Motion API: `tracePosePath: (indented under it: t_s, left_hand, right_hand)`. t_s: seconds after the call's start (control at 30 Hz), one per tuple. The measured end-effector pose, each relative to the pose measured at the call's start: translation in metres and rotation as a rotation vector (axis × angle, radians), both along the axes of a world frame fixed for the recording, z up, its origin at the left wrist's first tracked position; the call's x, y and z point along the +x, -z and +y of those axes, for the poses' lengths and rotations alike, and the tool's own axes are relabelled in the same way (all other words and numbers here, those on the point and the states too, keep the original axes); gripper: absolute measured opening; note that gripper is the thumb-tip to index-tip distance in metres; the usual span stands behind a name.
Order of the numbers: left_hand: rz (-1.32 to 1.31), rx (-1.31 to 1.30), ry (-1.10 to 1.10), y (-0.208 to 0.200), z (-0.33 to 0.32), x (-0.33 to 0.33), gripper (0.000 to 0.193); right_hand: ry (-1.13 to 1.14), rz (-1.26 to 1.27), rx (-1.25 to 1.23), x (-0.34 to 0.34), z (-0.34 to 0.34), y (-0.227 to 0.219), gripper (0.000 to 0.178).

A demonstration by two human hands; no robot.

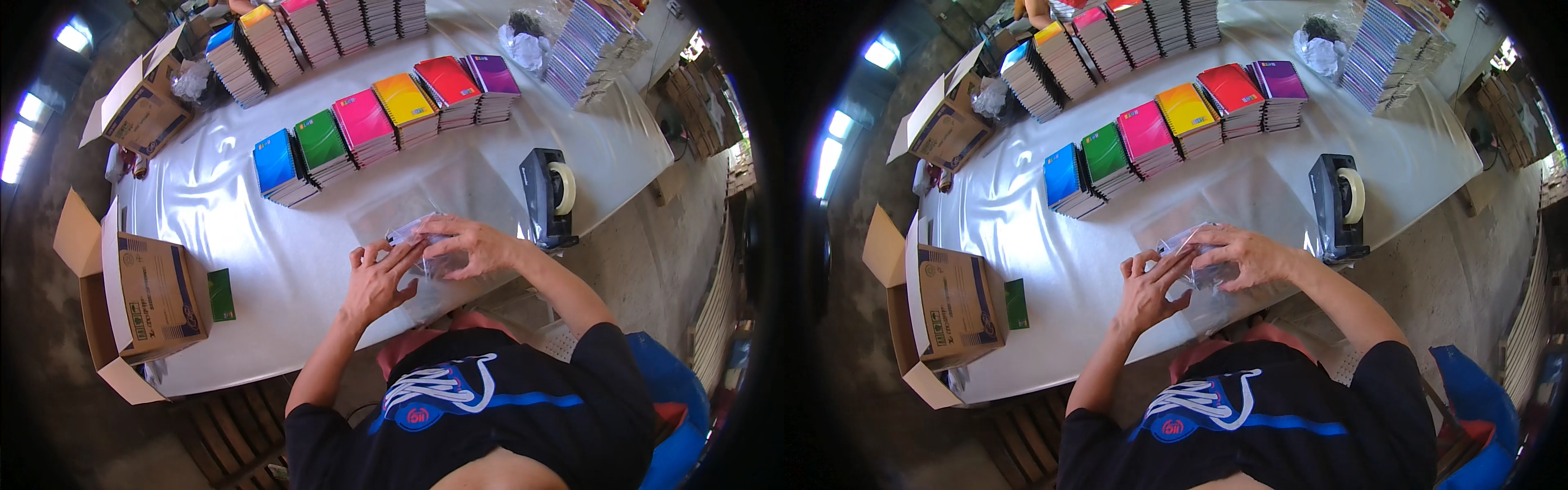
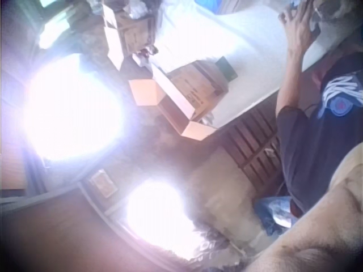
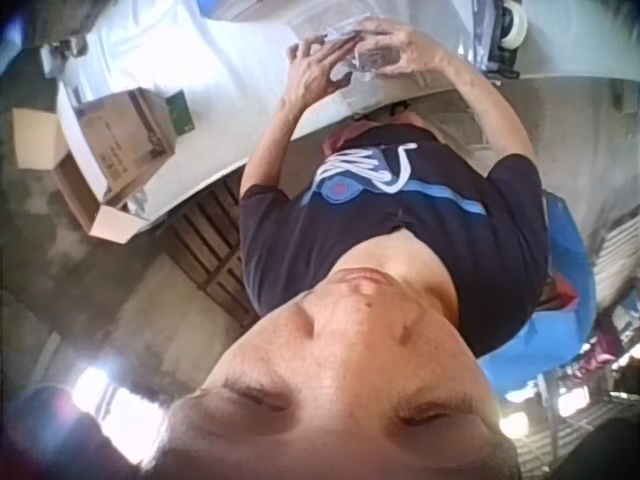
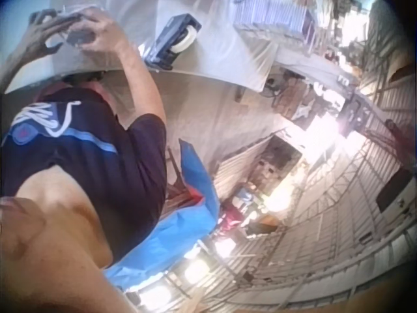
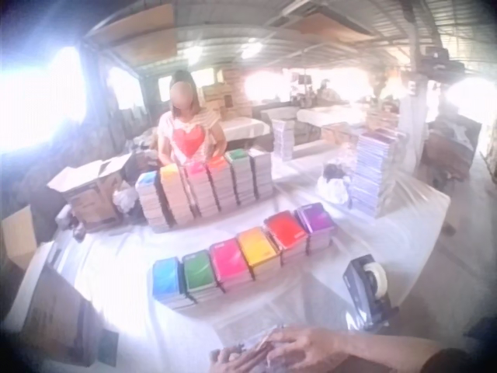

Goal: The person places a notebook into a plastic bag, folds the bag over, and secures it with tape using a tape dispenser.

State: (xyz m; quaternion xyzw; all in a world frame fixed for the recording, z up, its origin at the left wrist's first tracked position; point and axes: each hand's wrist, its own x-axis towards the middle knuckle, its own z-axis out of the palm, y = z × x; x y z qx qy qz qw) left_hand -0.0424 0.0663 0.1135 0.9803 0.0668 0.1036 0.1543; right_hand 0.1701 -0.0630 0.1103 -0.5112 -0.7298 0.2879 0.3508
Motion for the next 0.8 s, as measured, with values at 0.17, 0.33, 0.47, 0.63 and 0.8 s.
tracePosePath:
  t_s: [0.17, 0.33, 0.47, 0.63, 0.8]
  left_hand:
    - [0.105, 0.072, 0.027, -0.015, 0.002, 0.001, 0.069]
    - [0.127, 0.027, 0.103, -0.013, 0.011, 0.006, 0.07]
    - [0.145, -0.048, 0.143, -0.018, 0.018, 0.011, 0.071]
    - [0.131, -0.171, 0.199, -0.015, 0.025, 0.017, 0.077]
    - [0.297, -0.117, 0.148, -0.027, 0.026, 0.027, 0.083]
  right_hand:
    - [0.216, 0.549, -0.191, 0.027, 0.015, -0.004, 0.037]
    - [0.269, 0.269, -0.468, 0.019, 0.071, -0.014, 0.021]
    - [0.527, 0.754, -0.089, 0.017, 0.065, -0.014, 0.015]
    - [1.256, 0.186, 0.019, 0.055, -0.077, -0.026, 0.024]
    - [1.585, 0.247, -0.25, 0.06, -0.174, 0.01, 0.027]
